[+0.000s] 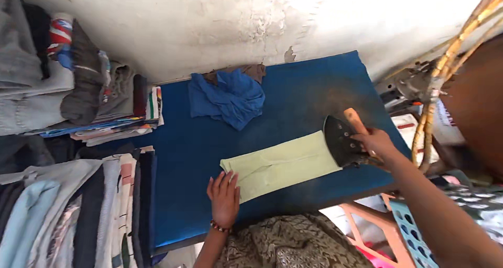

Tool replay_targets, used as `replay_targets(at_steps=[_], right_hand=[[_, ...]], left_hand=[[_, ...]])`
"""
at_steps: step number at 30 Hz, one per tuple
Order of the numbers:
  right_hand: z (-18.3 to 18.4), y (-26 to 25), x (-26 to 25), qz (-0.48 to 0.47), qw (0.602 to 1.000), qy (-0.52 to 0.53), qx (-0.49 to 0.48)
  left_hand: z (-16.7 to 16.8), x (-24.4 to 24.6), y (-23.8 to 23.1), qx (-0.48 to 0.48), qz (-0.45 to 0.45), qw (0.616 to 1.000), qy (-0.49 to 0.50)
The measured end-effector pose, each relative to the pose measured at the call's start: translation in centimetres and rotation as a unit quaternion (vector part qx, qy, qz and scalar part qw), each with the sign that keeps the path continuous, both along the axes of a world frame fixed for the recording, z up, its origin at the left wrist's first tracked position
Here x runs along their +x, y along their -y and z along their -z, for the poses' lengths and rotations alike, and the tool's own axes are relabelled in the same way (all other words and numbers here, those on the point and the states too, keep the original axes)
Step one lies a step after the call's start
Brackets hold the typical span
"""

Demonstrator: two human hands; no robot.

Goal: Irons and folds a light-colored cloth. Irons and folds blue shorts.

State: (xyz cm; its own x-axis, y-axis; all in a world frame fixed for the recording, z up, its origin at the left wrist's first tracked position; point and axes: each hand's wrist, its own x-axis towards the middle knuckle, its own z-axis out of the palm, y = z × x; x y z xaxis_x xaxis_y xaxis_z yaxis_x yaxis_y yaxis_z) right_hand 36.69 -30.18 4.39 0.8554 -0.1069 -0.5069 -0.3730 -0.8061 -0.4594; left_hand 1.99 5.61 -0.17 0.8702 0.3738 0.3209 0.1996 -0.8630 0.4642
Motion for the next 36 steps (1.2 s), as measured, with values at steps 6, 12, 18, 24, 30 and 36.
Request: replay_targets(at_steps=[6, 12, 18, 24, 30, 36], right_hand=[[-0.4, 2.0, 2.3, -0.213, 0.933, 0.253, -0.145], [6.6, -3.8, -6.6, -0.167, 0.985, 0.040, -0.013], [-1.6, -13.2, -10.3, -0.212, 0.973, 0.006, 0.087], [-7.4, -21.6, -16.8, -0.277, 0.874, -0.165, 0.364], [5.8, -21.2, -17.9, -0.408, 0.888, 0.195, 0.088], [11.1, -20.6, -20.3, -0.464, 0.851, 0.245, 0.028]], left_hand=[[2.2, 10.1, 10.9, -0.040, 0.165, 0.981, -0.094], [5.3, 11.1, 13.6, -0.022, 0.220, 0.956, -0.192], [0.8, 10.8, 11.7, -0.430, 0.123, 0.892, -0.071], [-3.1, 5.7, 4.0, -0.817, -0.130, 0.543, 0.147], [0.1, 2.8, 0.4, -0.752, -0.226, 0.617, 0.043], [0.9, 1.6, -0.3, -0.608, -0.236, 0.758, -0.012]])
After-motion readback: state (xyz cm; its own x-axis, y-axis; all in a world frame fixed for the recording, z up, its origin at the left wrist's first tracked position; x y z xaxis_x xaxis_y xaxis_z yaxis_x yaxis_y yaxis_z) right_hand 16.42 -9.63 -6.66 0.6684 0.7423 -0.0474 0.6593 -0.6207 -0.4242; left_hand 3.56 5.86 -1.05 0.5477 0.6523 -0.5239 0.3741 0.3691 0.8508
